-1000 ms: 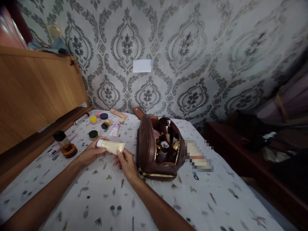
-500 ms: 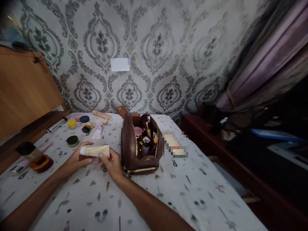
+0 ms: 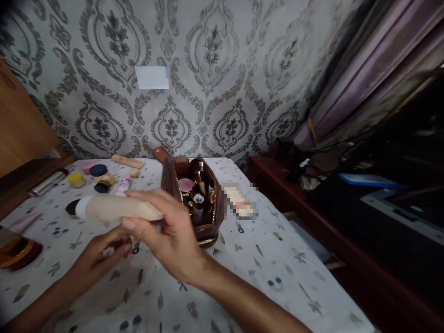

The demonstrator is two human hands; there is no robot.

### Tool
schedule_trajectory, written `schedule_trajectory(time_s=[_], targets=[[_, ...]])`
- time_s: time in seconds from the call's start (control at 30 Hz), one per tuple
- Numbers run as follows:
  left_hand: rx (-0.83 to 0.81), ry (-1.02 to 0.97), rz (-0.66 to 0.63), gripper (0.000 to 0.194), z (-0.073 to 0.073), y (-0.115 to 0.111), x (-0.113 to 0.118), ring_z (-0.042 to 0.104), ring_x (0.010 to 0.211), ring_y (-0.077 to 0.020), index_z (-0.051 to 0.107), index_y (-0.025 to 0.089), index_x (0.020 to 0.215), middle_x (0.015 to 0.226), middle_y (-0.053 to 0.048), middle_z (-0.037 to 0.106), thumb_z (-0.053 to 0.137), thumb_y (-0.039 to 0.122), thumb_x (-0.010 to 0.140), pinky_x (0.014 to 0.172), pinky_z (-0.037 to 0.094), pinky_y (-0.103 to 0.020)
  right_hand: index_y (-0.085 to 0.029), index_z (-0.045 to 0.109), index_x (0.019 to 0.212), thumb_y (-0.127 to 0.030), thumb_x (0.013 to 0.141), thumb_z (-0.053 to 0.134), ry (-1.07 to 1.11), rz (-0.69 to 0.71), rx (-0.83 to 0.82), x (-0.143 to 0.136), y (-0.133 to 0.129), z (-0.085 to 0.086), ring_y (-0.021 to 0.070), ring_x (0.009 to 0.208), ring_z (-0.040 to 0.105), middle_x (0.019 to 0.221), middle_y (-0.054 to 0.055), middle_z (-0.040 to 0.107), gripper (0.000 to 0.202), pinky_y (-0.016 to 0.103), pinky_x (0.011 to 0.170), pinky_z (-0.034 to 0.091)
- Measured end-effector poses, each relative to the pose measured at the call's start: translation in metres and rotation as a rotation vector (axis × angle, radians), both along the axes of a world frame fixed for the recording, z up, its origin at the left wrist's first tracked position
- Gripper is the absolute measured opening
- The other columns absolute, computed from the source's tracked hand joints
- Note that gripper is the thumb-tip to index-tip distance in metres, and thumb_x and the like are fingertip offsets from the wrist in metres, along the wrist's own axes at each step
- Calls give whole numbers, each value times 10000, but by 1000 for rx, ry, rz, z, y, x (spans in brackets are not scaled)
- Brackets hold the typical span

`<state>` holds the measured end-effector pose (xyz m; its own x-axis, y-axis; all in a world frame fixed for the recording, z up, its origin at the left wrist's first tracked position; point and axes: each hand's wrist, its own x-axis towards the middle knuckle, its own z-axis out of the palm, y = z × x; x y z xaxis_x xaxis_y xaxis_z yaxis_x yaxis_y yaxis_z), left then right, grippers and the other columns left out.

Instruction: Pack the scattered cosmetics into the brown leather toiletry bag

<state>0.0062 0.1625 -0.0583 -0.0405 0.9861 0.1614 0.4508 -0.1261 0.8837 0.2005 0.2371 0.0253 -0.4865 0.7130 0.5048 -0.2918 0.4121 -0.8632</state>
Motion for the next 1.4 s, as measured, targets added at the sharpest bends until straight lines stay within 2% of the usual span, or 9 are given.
schedule_trajectory(time_s=[0.07, 0.17, 0.3, 0.43, 0.57, 0.67, 0.9, 1.1, 1.4], targets=[[43, 105, -139, 329, 14, 0, 29, 608, 609, -190, 678, 358, 1165, 719, 5, 692, 639, 293, 845, 581, 476, -281, -220, 682, 1149, -375, 874, 668, -12, -136, 47, 27, 7, 21, 127, 717, 663, 995, 49, 708, 316, 223, 568, 562], [147, 165, -259, 554, 22, 8, 73, 641, 616, -227, 522, 345, 1397, 755, -43, 734, 626, 252, 860, 596, 498, -336, -228, 670, 1161, -389, 888, 659, -35, -339, 127, 63, 18, 38, 124, 639, 662, 902, 41, 725, 317, 214, 487, 523], [269, 239, -268, 689, 9, 26, 107, 598, 486, -206, 402, 234, 1487, 666, -71, 712, 652, 241, 845, 463, 462, -311, -270, 710, 1109, -389, 868, 687, -181, -585, 296, 96, 30, 42, 126, 605, 654, 934, 31, 740, 270, 246, 489, 523], [304, 564, -312, 577, -6, 33, 109, 656, 518, -199, 396, 159, 1450, 707, -44, 732, 484, 153, 880, 458, 504, -277, -325, 719, 1056, -376, 840, 715, -435, -664, 410, 116, 41, 41, 145, 589, 648, 834, -14, 736, 222, 264, 473, 506], [444, 720, -302, 524, -12, 33, 107, 652, 473, -171, 357, 84, 1403, 656, -6, 710, 368, 84, 879, 448, 532, -265, -322, 701, 1025, -303, 853, 705, -581, -487, 499, 122, 54, 43, 127, 539, 622, 743, -42, 709, 173, 229, 442, 468], [528, 743, -264, 489, -16, 36, 110, 634, 437, -161, 374, 66, 1367, 623, 9, 694, 334, 50, 880, 429, 536, -264, -281, 699, 1010, -302, 880, 669, -717, -312, 499, 119, 60, 47, 144, 648, 662, 814, -16, 719, 135, 224, 520, 495], [520, 734, -268, 566, -21, 35, 112, 633, 438, -155, 244, 49, 1471, 621, 13, 688, 308, 54, 908, 438, 550, -260, -206, 682, 1033, -271, 953, 559, -963, -64, 469, 103, 66, 37, 113, 654, 616, 798, 14, 696, 160, 216, 592, 442], [516, 733, -272, 651, -19, 33, 111, 645, 450, -166, 90, 42, 1526, 647, 6, 703, 300, 56, 910, 411, 542, -272, -184, 657, 924, -238, 965, 527, -1073, -24, 445, 96, 70, 26, 101, 641, 564, 746, -6, 653, 147, 218, 601, 378], [528, 720, -250, 585, -13, 32, 114, 651, 452, -146, 85, 72, 1534, 631, 28, 699, 253, 112, 975, 426, 520, -245, -171, 661, 805, -203, 933, 564, -1294, -19, 381, 83, 67, 22, 106, 673, 574, 790, 12, 666, 164, 225, 605, 328]])
